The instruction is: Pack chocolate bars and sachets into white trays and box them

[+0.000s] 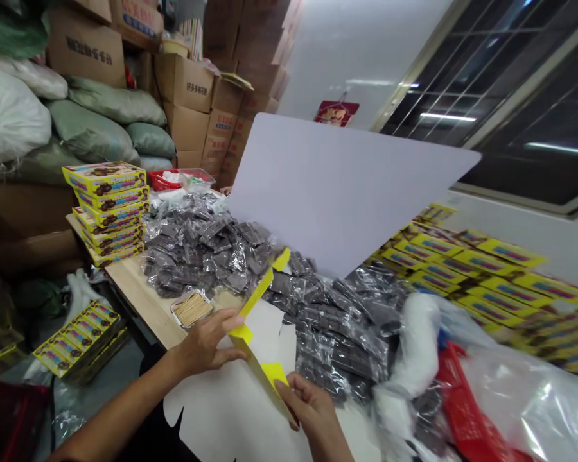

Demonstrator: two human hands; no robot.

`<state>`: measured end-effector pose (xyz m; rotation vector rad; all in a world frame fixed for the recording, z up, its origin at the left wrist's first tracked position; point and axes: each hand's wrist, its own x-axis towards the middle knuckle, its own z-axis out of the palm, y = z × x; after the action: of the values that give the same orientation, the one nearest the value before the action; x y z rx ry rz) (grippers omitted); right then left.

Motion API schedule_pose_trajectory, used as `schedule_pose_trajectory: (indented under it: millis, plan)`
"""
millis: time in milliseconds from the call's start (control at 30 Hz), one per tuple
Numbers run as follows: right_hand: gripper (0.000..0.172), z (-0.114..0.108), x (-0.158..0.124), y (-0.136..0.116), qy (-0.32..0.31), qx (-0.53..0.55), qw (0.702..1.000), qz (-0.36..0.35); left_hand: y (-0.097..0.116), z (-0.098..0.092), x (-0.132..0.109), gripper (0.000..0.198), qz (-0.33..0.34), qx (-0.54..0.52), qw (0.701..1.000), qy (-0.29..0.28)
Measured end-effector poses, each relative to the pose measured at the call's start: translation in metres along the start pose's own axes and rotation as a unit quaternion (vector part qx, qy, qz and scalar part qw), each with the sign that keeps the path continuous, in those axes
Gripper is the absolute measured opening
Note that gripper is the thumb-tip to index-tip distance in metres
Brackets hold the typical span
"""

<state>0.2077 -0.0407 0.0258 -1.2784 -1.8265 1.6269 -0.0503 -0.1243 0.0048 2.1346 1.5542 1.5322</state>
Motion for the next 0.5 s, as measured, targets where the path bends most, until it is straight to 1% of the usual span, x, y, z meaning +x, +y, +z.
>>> schedule_pose_trajectory:
  millis: [33, 67, 133, 200, 267, 333, 367, 433, 500]
  plan:
    - [0.062, 0.003, 0.000, -0.002, 0.005, 0.006, 1.000, -0.002, 0.000, 0.002, 0.001, 0.054, 0.012, 0.011, 1.000, 0.016]
    - [0.059, 0.005, 0.000, -0.005, 0.011, 0.009, 1.000, -0.008, 0.000, 0.002, 0.002, 0.050, 0.018, 0.021, 0.999, 0.026]
    - [0.053, 0.007, -0.001, -0.010, 0.012, -0.002, 1.000, -0.019, -0.002, 0.000, 0.006, 0.057, 0.016, 0.044, 0.999, 0.024]
    - [0.048, 0.008, -0.001, -0.015, -0.012, -0.036, 0.999, -0.023, -0.004, -0.003, 0.012, 0.066, -0.007, 0.067, 0.998, 0.006]
    - [0.048, 0.010, -0.004, -0.020, -0.045, -0.065, 0.997, -0.027, -0.007, -0.003, 0.017, 0.062, -0.052, 0.079, 0.996, 0.001]
    - [0.051, 0.014, -0.008, -0.024, -0.062, -0.050, 0.996, -0.040, -0.009, 0.001, 0.019, 0.052, -0.089, 0.072, 0.993, 0.024]
    - [0.053, 0.017, -0.010, -0.027, -0.060, -0.028, 0.997, -0.049, -0.010, 0.004, 0.019, 0.050, -0.095, 0.064, 0.993, 0.040]
    - [0.058, 0.022, -0.014, -0.030, -0.046, 0.016, 0.997, -0.059, -0.007, 0.009, 0.015, 0.047, -0.083, 0.053, 0.992, 0.074]
    - [0.062, 0.027, -0.014, -0.031, -0.041, 0.029, 0.998, -0.043, -0.003, 0.014, 0.009, 0.046, -0.068, 0.052, 0.991, 0.099]
